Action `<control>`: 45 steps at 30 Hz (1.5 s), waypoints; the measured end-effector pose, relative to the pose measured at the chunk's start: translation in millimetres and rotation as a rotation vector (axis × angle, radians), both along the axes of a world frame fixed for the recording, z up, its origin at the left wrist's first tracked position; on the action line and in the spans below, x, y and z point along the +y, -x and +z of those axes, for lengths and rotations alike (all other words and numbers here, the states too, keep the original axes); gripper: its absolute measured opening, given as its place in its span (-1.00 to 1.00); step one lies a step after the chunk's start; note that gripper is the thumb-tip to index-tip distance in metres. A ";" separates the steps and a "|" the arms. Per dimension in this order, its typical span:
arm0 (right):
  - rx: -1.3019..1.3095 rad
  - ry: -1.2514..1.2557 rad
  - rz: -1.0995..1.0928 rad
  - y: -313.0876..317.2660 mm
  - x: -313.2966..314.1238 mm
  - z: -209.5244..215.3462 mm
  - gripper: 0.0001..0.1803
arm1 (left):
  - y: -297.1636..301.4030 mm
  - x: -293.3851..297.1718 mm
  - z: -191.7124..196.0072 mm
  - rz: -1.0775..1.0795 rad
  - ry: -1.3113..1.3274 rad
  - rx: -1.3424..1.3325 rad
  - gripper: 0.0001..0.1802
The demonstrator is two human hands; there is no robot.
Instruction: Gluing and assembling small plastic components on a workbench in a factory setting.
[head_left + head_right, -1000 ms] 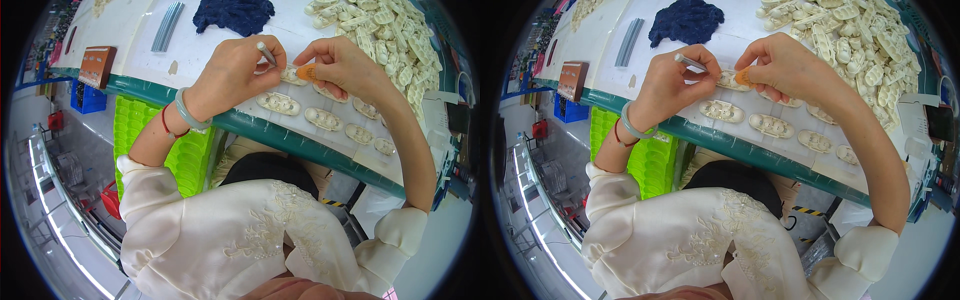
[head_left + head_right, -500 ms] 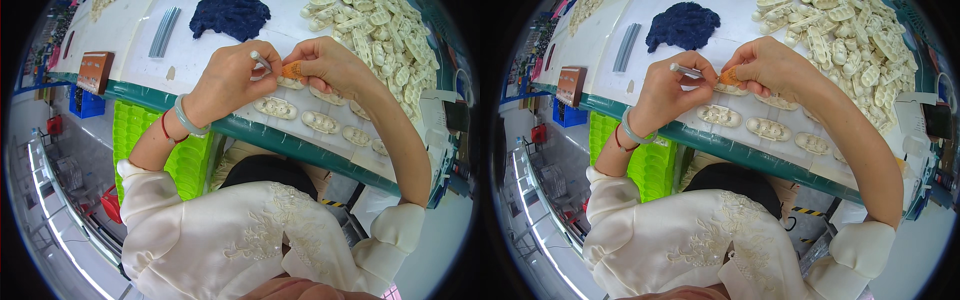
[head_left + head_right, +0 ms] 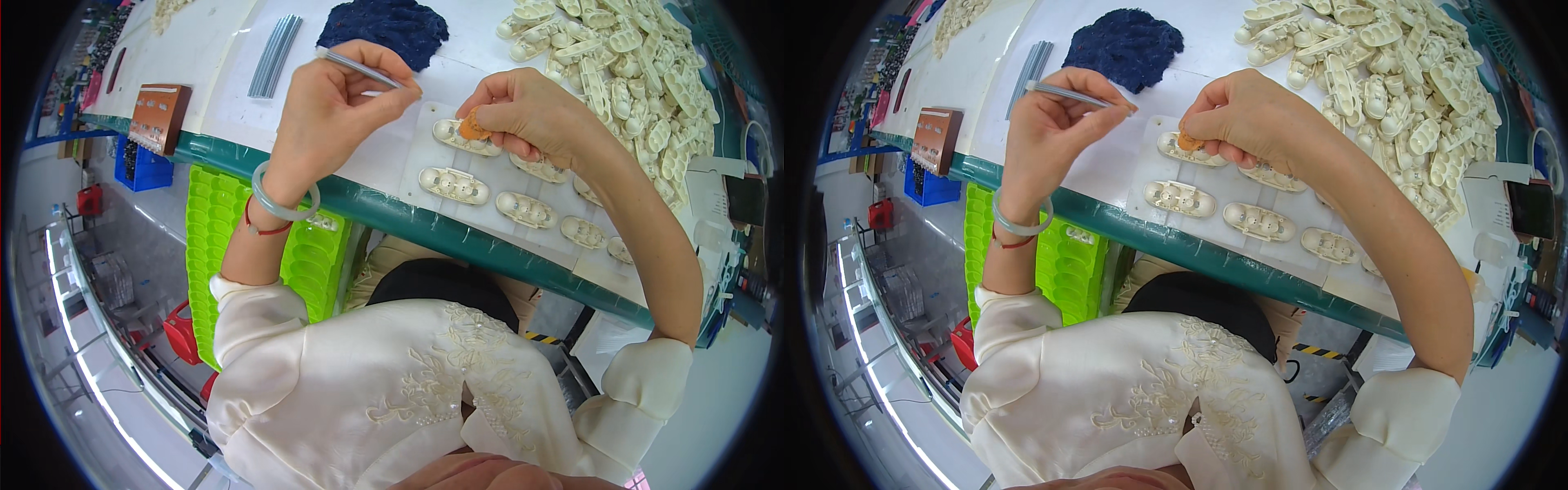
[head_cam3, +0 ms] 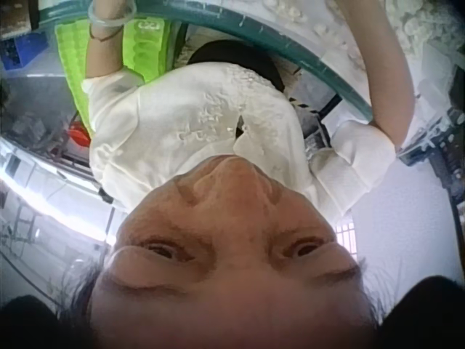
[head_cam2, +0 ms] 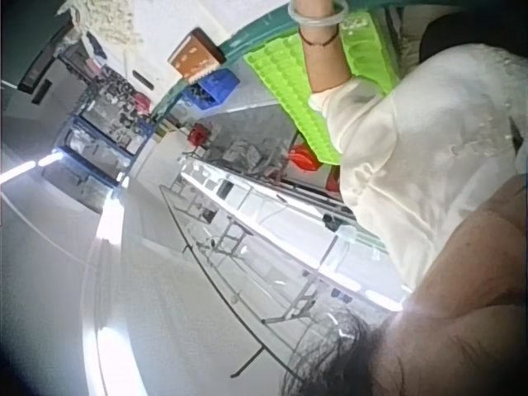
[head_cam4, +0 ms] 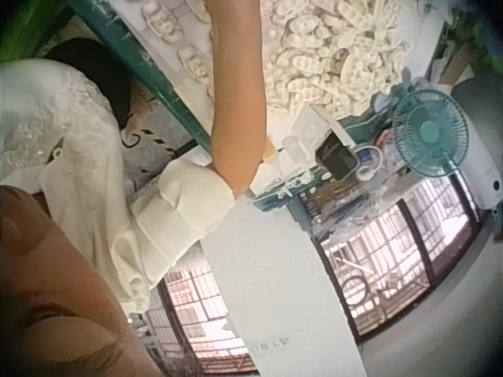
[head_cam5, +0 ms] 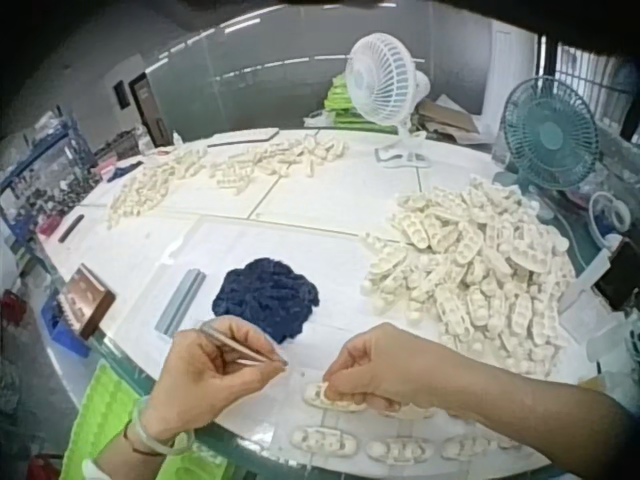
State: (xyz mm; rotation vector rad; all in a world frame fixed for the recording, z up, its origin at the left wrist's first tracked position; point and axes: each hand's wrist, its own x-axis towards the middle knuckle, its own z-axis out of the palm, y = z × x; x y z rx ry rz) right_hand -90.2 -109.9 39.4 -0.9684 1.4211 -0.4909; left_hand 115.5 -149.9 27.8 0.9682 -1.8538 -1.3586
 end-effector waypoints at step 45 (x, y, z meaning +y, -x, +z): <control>0.277 0.432 -0.305 138.6 221.3 -29.4 -0.63 | 185.0 131.4 -3.5 -0.453 -0.017 -0.064 -0.87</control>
